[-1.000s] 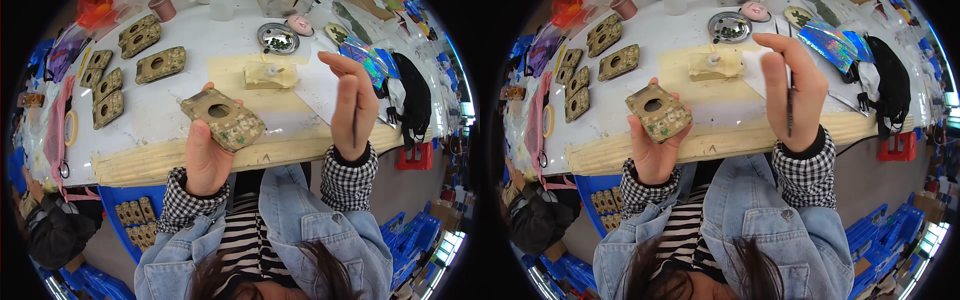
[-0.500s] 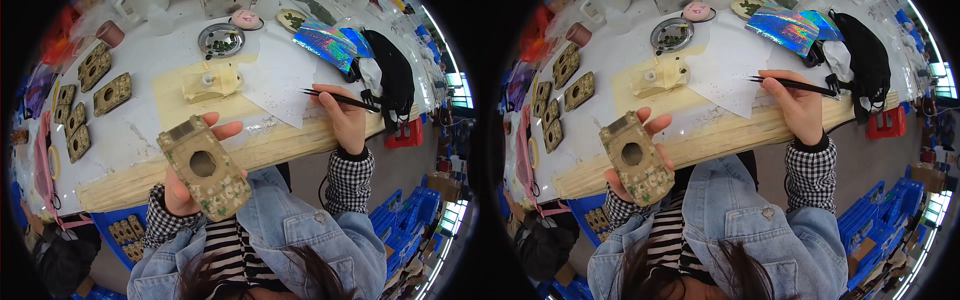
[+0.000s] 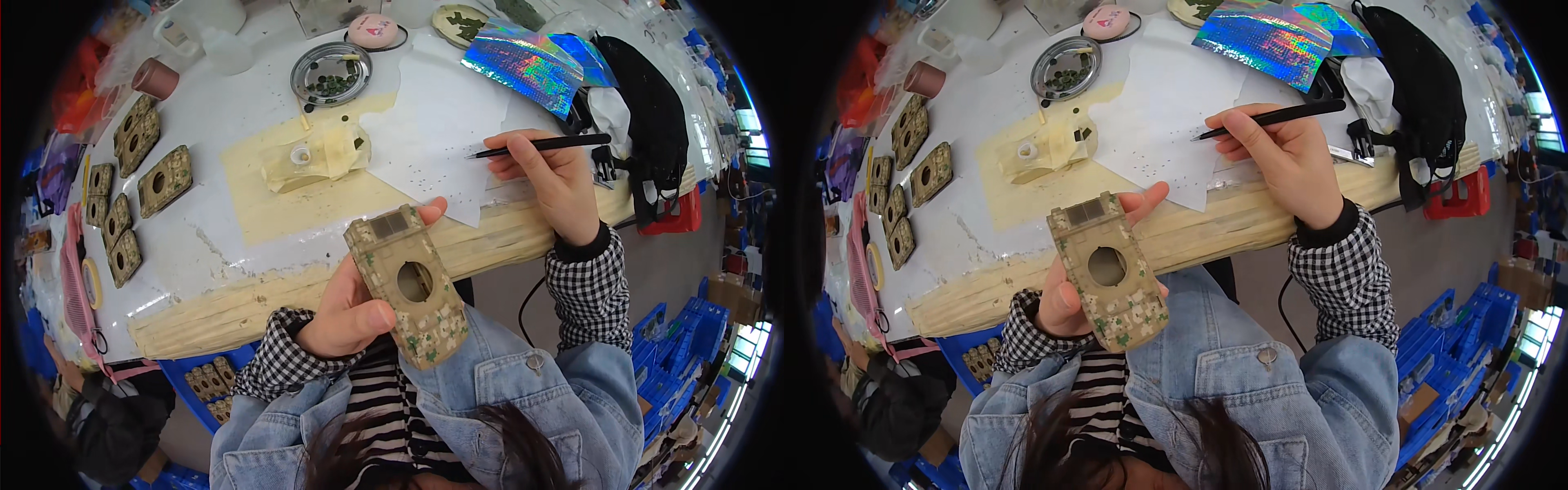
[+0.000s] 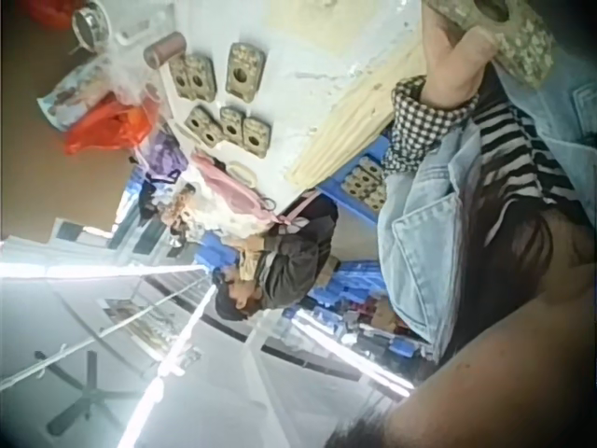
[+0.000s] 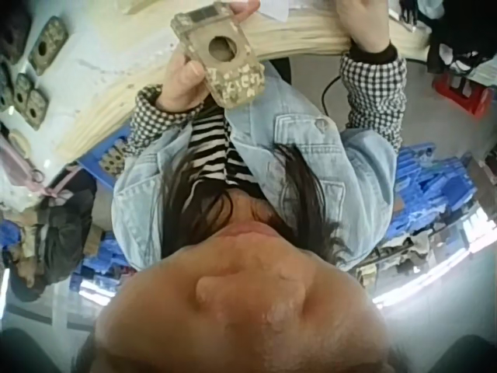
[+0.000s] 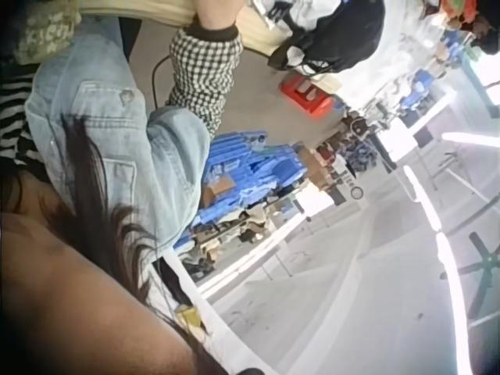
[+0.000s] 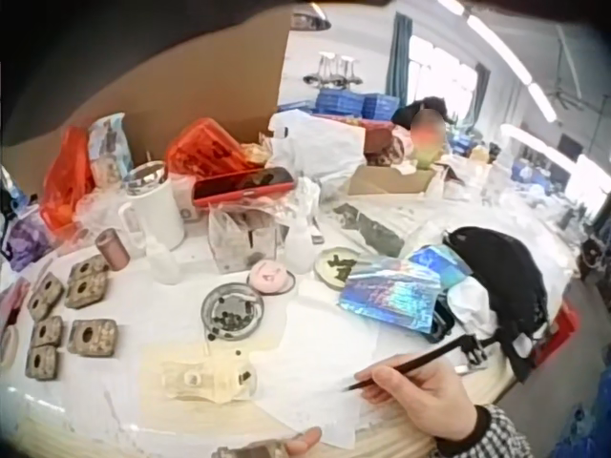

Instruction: Applying small decorative or camouflage elements to the surface of model tank hulls using a brush and tweezers.

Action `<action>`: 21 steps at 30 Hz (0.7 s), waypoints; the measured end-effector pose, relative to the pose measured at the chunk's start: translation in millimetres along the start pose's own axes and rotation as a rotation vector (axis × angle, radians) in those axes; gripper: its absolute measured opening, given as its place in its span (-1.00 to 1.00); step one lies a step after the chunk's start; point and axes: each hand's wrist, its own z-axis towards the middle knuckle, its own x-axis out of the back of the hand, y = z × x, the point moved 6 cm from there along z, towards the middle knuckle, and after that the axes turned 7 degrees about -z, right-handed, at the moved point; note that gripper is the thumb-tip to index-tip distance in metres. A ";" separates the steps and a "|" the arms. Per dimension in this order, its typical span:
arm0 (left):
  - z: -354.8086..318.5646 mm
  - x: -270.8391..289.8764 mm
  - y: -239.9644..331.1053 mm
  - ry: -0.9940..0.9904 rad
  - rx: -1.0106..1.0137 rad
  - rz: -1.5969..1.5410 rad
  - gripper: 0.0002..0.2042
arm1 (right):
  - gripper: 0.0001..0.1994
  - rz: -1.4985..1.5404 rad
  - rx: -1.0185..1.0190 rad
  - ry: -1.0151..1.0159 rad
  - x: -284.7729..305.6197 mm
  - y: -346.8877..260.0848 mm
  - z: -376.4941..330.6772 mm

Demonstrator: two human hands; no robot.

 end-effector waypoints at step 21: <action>-4.7 7.0 0.5 0.017 -0.023 0.040 -0.06 | -0.70 -0.069 -0.017 -0.003 -2.2 2.1 0.7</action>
